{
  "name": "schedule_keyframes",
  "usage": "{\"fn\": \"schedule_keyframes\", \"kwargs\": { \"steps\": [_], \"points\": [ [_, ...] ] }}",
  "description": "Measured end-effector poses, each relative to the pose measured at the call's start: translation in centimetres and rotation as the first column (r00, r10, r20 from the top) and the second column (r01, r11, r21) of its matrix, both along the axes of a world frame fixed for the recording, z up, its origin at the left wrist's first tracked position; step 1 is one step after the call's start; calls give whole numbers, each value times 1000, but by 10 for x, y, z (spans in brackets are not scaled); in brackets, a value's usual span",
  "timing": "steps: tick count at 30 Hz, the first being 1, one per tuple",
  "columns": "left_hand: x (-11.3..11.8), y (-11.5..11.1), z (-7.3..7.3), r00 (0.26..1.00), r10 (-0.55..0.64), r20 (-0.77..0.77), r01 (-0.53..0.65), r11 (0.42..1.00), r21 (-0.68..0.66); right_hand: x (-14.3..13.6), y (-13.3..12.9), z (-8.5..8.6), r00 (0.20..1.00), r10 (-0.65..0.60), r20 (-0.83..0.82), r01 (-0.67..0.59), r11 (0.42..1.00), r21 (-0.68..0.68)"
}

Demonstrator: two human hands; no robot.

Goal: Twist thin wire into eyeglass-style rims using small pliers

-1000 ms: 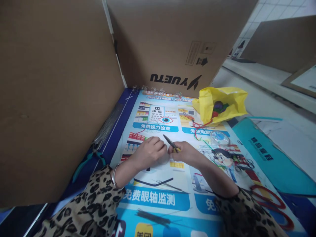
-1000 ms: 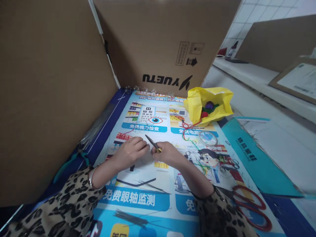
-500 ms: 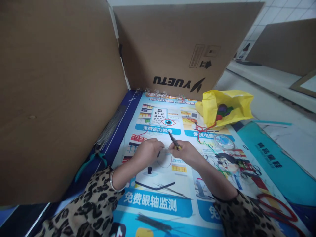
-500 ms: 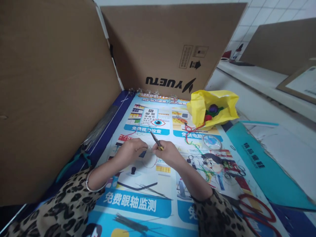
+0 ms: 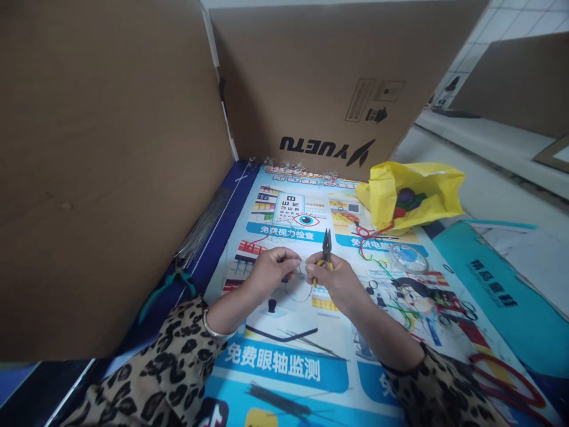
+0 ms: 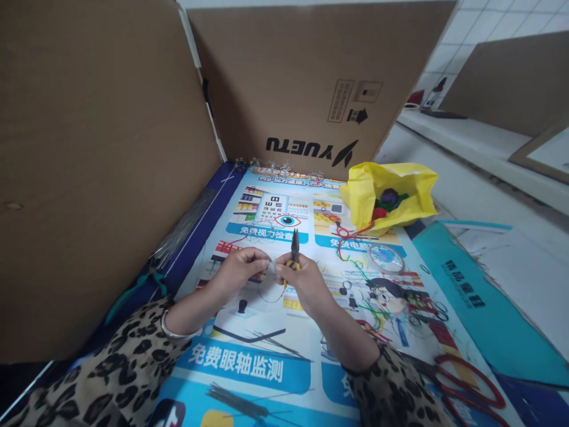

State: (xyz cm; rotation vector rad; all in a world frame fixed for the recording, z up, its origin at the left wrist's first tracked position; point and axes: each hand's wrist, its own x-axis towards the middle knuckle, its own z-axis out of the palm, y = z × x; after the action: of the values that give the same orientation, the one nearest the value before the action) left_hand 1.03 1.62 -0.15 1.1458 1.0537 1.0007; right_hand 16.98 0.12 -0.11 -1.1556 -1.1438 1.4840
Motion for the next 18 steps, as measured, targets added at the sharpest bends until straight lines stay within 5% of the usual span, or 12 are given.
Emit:
{"fn": "schedule_keyframes", "kwargs": {
  "steps": [18],
  "points": [
    [13, -5, -8, 985, 104, 134, -98, 994, -54, -10, -1, -15, 983, -152, -99, 153, 988, -3]
  ]
}}
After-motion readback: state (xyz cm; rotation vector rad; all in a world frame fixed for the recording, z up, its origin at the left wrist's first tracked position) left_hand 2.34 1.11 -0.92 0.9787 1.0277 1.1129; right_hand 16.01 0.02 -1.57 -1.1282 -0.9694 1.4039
